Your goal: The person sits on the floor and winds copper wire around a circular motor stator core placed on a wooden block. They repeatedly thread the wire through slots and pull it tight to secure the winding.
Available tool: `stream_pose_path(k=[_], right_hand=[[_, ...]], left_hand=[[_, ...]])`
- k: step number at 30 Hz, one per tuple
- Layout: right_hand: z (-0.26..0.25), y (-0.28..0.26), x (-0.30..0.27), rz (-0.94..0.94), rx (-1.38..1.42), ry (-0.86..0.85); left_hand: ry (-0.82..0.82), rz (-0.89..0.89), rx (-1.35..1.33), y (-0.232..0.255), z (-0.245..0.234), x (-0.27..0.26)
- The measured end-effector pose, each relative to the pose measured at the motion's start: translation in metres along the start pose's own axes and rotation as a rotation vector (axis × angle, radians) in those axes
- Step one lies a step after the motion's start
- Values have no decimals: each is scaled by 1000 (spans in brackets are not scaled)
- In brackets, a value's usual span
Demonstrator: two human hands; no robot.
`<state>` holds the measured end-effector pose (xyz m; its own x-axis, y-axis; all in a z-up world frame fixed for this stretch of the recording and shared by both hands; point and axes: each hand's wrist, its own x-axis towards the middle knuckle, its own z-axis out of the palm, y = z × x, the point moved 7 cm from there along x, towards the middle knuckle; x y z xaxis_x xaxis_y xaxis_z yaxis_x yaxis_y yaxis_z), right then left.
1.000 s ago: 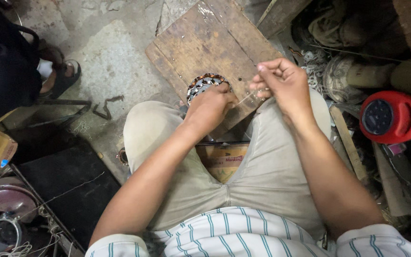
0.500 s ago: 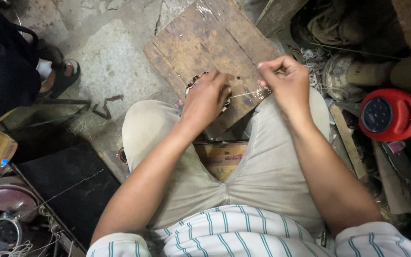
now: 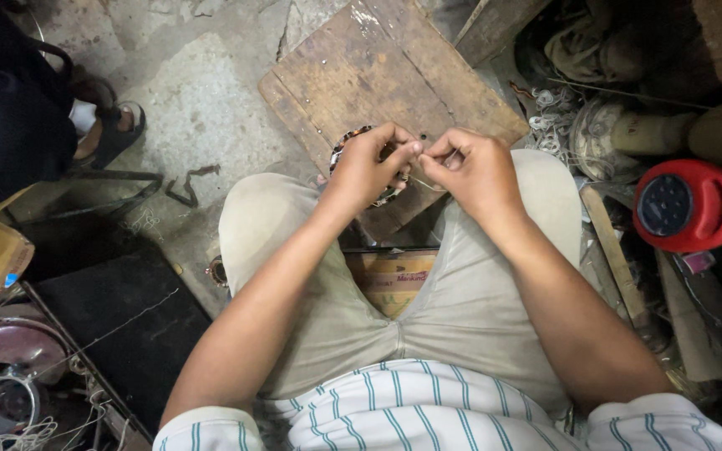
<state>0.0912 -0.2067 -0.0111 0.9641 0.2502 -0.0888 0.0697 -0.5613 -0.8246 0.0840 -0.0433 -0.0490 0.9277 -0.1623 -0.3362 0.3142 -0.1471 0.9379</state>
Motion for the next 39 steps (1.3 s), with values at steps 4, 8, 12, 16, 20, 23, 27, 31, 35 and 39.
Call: stream_pose_path(k=[4,8,12,16,20,23,27,31,35,39], right_hand=[[11,18,0,194,311,-72],[12,21,2,188,503,-80],[8,15,3,157,573,-43],[5,10,-1,194,512,-10],[-3,0,-4,109,275,56],[-7,-5,-6,49,33,97],[-2,2,-10,110,-161,13],[3,5,-11,82,-236,-56],[6,14,-8,132,-269,-68],[9,14,-8,117,-219,-95]], left_hand=[[30,72,-100,-2,-6,4],[69,145,-174,-3,-13,7],[133,160,-168,-2,-22,8],[179,149,-139,2,-26,6],[145,135,-106,7,-22,4],[107,68,21,6,-18,1],[220,301,383,23,-23,-12],[182,368,595,22,-20,-16],[149,318,679,12,-16,-16],[113,275,743,6,-14,-15]])
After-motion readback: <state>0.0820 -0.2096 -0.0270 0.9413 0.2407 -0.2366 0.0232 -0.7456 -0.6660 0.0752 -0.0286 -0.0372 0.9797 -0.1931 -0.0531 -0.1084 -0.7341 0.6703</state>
